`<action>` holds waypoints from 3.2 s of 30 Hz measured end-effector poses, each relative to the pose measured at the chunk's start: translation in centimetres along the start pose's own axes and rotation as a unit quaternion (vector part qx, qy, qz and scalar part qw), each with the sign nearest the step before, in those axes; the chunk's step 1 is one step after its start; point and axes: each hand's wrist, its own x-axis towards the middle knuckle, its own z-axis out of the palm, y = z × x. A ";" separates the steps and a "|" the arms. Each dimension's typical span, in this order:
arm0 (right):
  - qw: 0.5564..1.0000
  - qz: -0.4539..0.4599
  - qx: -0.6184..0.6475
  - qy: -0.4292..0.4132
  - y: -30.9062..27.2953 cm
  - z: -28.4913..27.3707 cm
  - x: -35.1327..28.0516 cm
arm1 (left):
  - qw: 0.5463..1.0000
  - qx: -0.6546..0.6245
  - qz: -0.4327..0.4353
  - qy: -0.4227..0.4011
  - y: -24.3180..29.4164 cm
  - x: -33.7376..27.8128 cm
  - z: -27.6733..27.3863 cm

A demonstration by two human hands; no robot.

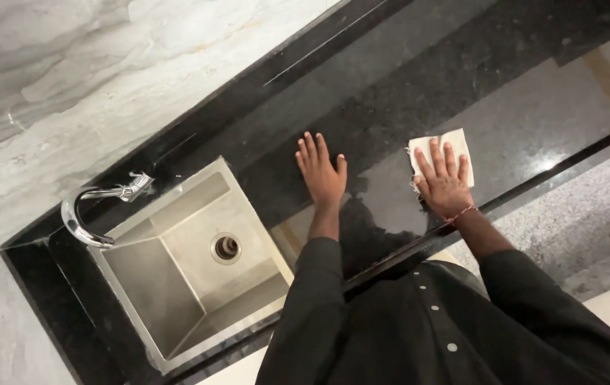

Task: The person washes their hands under a running faucet, then uses a white cloth to wipe the sink basin and the surrounding black countertop. They continue wiping the countertop surface thoroughly.

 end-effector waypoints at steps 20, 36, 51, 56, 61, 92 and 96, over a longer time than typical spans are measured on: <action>0.993 -0.116 0.000 -0.017 0.4 -2.9 18.2 | 0.998 0.017 -0.014 -0.067 9.5 4.6 5.1; 0.981 -0.188 0.053 0.006 1.3 -3.7 26.4 | 0.999 -0.030 0.000 0.018 10.0 4.9 4.7; 0.994 -0.091 -0.063 0.010 6.1 -4.6 7.0 | 1.000 -0.009 0.029 0.005 9.1 4.5 6.2; 0.998 -0.062 -0.031 -0.001 7.0 -5.1 1.8 | 1.000 0.014 -0.011 -0.002 10.7 4.4 6.6; 0.996 -0.062 -0.056 -0.017 7.8 -4.8 1.2 | 1.000 -0.005 -0.020 0.015 14.2 5.8 8.6; 0.979 -0.199 0.042 -0.009 7.4 -5.7 28.7 | 0.995 0.000 -0.095 0.041 16.9 6.4 8.8; 0.981 -0.189 0.029 0.016 8.4 -5.9 25.6 | 0.996 0.002 -0.075 0.045 16.7 6.3 8.8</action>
